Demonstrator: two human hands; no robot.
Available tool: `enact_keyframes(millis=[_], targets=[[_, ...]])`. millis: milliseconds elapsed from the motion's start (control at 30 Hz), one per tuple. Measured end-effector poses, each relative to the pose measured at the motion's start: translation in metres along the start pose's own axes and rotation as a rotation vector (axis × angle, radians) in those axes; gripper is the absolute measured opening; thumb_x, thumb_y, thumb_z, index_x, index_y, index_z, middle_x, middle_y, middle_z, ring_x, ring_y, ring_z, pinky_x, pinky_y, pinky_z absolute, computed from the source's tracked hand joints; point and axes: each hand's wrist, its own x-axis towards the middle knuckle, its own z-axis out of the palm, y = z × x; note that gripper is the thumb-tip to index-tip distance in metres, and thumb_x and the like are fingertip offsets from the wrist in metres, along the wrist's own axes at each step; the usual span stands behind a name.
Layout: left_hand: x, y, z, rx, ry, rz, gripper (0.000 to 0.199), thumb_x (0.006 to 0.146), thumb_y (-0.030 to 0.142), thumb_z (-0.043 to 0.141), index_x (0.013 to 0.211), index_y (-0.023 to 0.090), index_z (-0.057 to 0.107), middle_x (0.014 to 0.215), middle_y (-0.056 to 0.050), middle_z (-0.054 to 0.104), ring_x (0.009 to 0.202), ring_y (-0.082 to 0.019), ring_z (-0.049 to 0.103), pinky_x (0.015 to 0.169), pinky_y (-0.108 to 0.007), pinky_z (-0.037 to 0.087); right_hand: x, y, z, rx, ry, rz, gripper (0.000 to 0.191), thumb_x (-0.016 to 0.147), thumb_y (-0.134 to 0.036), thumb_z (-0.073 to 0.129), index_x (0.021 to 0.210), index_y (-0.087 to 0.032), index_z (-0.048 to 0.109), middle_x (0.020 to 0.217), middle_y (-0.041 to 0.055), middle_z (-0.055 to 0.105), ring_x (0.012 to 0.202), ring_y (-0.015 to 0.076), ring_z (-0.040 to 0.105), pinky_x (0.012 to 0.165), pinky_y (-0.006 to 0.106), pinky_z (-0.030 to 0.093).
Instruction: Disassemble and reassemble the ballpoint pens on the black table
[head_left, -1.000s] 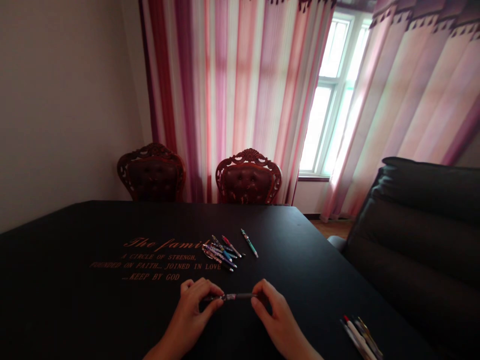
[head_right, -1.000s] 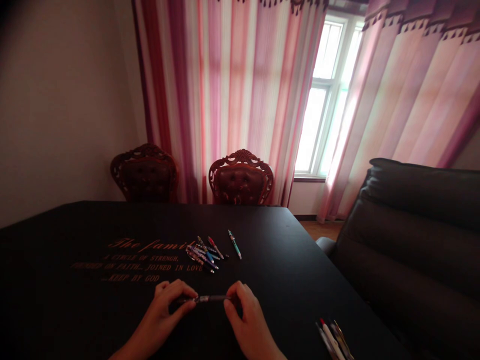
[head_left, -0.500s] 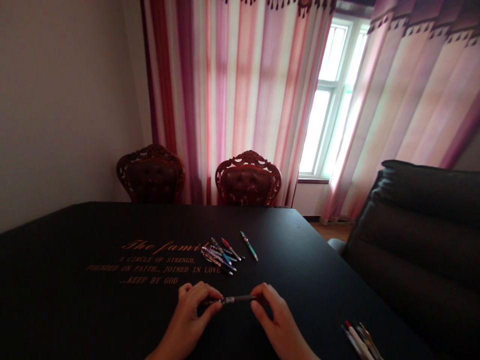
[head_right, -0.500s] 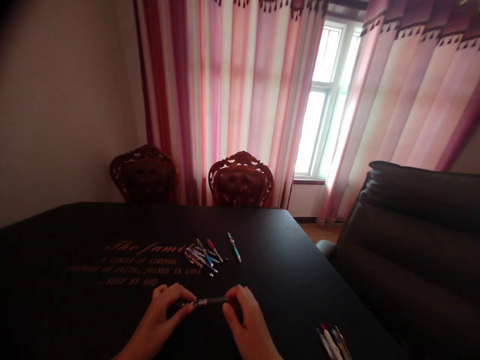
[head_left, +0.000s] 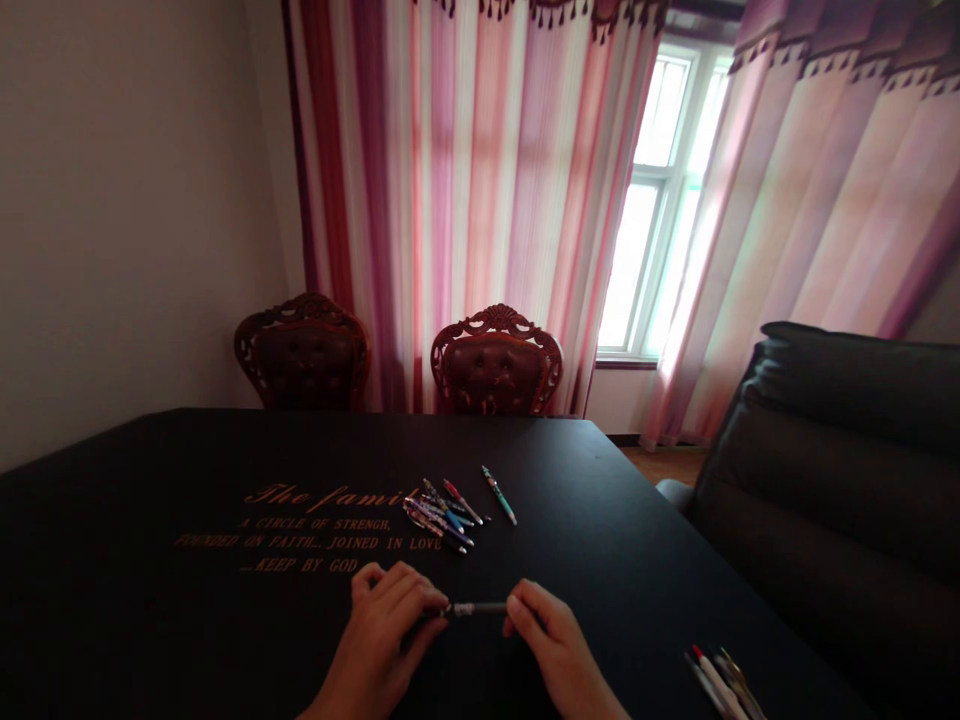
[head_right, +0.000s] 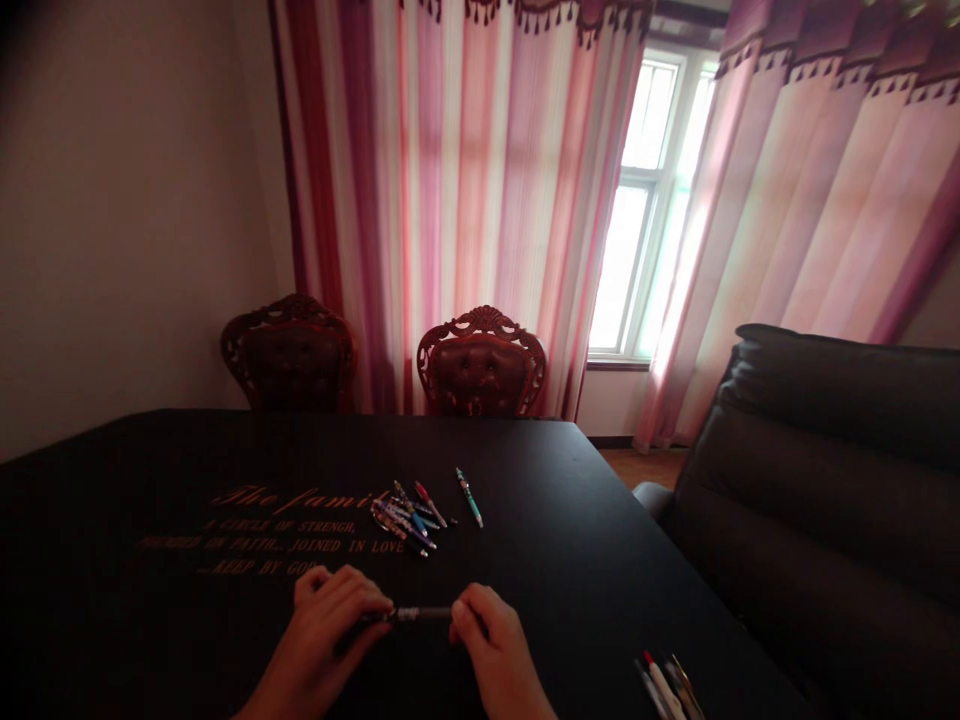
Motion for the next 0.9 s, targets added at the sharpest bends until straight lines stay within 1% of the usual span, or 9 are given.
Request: enact_keyframes(millis=[100, 200, 267, 300, 433, 533, 667, 800, 900], targets=[[0.002, -0.006, 0.005, -0.166, 0.089, -0.212, 0.027, 0.078, 0.043, 0.071, 0.101, 0.029, 0.067, 0.081, -0.001, 0.071, 0.082, -0.024, 0.063, 0.087, -0.039, 0.032, 0.003, 0.006, -0.001, 0.078, 0.029, 0.038, 0.040, 0.093, -0.051, 0.043, 0.072, -0.019, 0.056, 0.070, -0.0006, 0.055, 0.070, 0.0173, 0.052, 0.067, 0.027, 0.038], [0.007, -0.013, 0.010, -0.536, 0.115, -0.458, 0.046, 0.085, 0.060, 0.051, 0.105, 0.022, 0.066, 0.068, 0.000, 0.067, 0.073, -0.023, 0.062, 0.078, -0.036, 0.041, 0.005, 0.012, -0.003, 0.115, 0.082, 0.054, 0.040, 0.092, -0.053, 0.044, 0.074, -0.019, 0.057, 0.072, 0.0001, 0.057, 0.072, 0.0182, 0.053, 0.067, 0.028, 0.039], [0.010, -0.017, 0.012, -0.736, 0.094, -0.565, 0.057, 0.088, 0.064, 0.040, 0.100, 0.017, 0.069, 0.064, -0.001, 0.067, 0.069, -0.021, 0.062, 0.076, -0.034, 0.043, 0.006, 0.015, -0.004, 0.137, 0.101, 0.061, 0.040, 0.091, -0.053, 0.044, 0.076, -0.019, 0.057, 0.074, 0.0006, 0.058, 0.073, 0.0186, 0.053, 0.067, 0.028, 0.039], [0.011, -0.018, 0.012, -0.804, 0.083, -0.595, 0.059, 0.088, 0.064, 0.039, 0.096, 0.015, 0.071, 0.064, -0.002, 0.067, 0.069, -0.021, 0.061, 0.075, -0.033, 0.043, 0.006, 0.016, -0.005, 0.147, 0.106, 0.062, 0.040, 0.091, -0.053, 0.043, 0.077, -0.019, 0.057, 0.074, 0.0008, 0.059, 0.073, 0.0187, 0.054, 0.067, 0.028, 0.039], [0.012, -0.018, 0.011, -1.089, 0.059, -0.632, 0.052, 0.083, 0.059, 0.057, 0.095, 0.012, 0.075, 0.066, -0.003, 0.068, 0.064, -0.016, 0.058, 0.067, -0.028, 0.043, 0.006, 0.012, -0.005, 0.166, 0.112, 0.052, 0.039, 0.092, -0.053, 0.043, 0.079, -0.019, 0.059, 0.076, 0.0016, 0.060, 0.073, 0.0189, 0.054, 0.067, 0.028, 0.040], [0.012, -0.017, 0.011, -1.273, 0.068, -0.668, 0.042, 0.077, 0.049, 0.071, 0.097, 0.012, 0.075, 0.072, -0.004, 0.068, 0.067, -0.013, 0.059, 0.067, -0.024, 0.044, 0.005, 0.006, -0.006, 0.145, 0.107, 0.034, 0.039, 0.092, -0.052, 0.044, 0.078, -0.019, 0.060, 0.075, 0.0015, 0.060, 0.073, 0.0188, 0.054, 0.066, 0.028, 0.040], [0.009, -0.016, 0.015, -1.385, 0.088, -0.678, 0.036, 0.073, 0.040, 0.079, 0.094, 0.011, 0.076, 0.073, -0.004, 0.068, 0.066, -0.011, 0.059, 0.068, -0.023, 0.047, 0.004, 0.001, -0.006, 0.094, 0.120, 0.017, 0.040, 0.092, -0.052, 0.044, 0.078, -0.019, 0.061, 0.073, 0.0006, 0.060, 0.071, 0.0182, 0.054, 0.066, 0.027, 0.040], [0.007, -0.019, 0.021, -1.477, 0.126, -0.707, 0.027, 0.065, 0.026, 0.087, 0.085, 0.010, 0.077, 0.072, -0.002, 0.068, 0.065, -0.009, 0.060, 0.068, -0.019, 0.048, 0.003, 0.000, -0.007, 0.058, 0.125, 0.009, 0.039, 0.092, -0.052, 0.045, 0.078, -0.019, 0.061, 0.073, 0.0002, 0.060, 0.070, 0.0178, 0.054, 0.065, 0.027, 0.040], [0.007, -0.023, 0.023, -1.513, 0.148, -0.725, 0.023, 0.067, 0.023, 0.086, 0.083, 0.010, 0.076, 0.071, -0.002, 0.067, 0.065, -0.008, 0.061, 0.068, -0.018, 0.050, 0.002, -0.004, -0.007, 0.040, 0.117, 0.005, 0.037, 0.092, -0.049, 0.046, 0.077, -0.019, 0.061, 0.072, -0.0004, 0.060, 0.069, 0.0170, 0.054, 0.064, 0.026, 0.038]])
